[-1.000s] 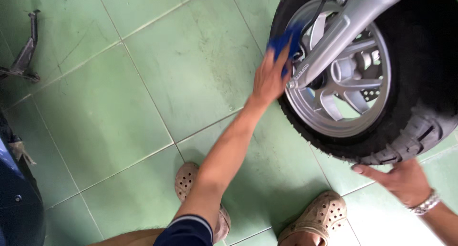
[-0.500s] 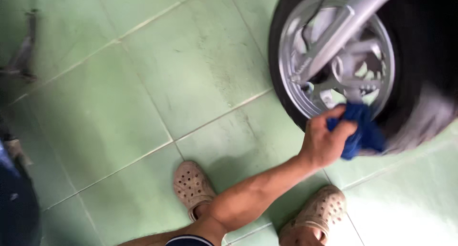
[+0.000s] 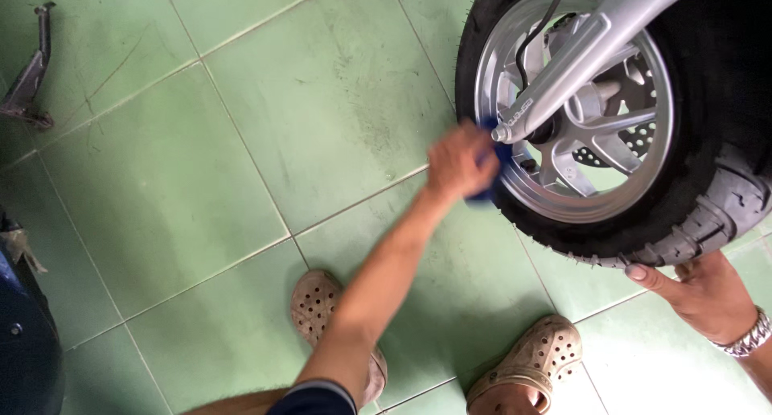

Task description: The person cleans various motorcycles using a blue cloth and a bucket of water, wiping down the body panels, mirrors, and front wheel of a light green scooter.

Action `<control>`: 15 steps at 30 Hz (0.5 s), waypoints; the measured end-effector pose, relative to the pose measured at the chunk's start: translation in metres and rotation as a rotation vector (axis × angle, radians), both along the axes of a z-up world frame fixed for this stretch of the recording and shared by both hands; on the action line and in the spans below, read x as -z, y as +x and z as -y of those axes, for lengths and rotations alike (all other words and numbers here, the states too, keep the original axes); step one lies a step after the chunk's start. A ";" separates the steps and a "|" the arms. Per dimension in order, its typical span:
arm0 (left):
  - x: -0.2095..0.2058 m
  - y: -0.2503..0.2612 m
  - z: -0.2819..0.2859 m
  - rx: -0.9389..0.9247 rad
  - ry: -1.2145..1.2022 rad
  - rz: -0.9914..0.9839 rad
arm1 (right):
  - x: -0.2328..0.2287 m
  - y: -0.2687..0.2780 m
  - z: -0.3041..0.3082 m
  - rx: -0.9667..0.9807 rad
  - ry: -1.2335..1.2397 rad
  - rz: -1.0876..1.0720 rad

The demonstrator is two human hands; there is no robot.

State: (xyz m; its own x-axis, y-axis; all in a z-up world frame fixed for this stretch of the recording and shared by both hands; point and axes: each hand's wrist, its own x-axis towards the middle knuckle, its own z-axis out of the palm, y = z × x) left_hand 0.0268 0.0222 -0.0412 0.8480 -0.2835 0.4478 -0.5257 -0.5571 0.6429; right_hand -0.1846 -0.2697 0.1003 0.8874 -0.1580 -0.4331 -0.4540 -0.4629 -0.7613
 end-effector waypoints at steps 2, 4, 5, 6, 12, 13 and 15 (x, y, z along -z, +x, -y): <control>-0.014 0.049 -0.002 -0.073 -0.005 -0.009 | 0.002 -0.001 -0.002 -0.024 0.044 0.088; -0.040 0.092 0.003 -0.012 -0.078 0.104 | 0.000 0.002 -0.003 -0.019 0.036 0.071; -0.050 0.111 0.010 0.053 -0.119 0.200 | 0.001 0.002 -0.001 -0.001 0.006 0.005; -0.057 0.125 0.019 0.091 -0.097 0.289 | 0.001 0.001 0.000 0.015 -0.024 -0.061; -0.042 0.093 0.008 0.071 0.022 0.013 | -0.002 0.005 -0.008 -0.025 0.055 0.122; -0.030 0.073 -0.004 0.070 0.042 0.028 | -0.003 0.003 -0.007 -0.017 0.065 0.099; -0.008 0.037 -0.018 0.082 0.024 0.019 | -0.003 0.004 -0.006 -0.005 0.089 0.054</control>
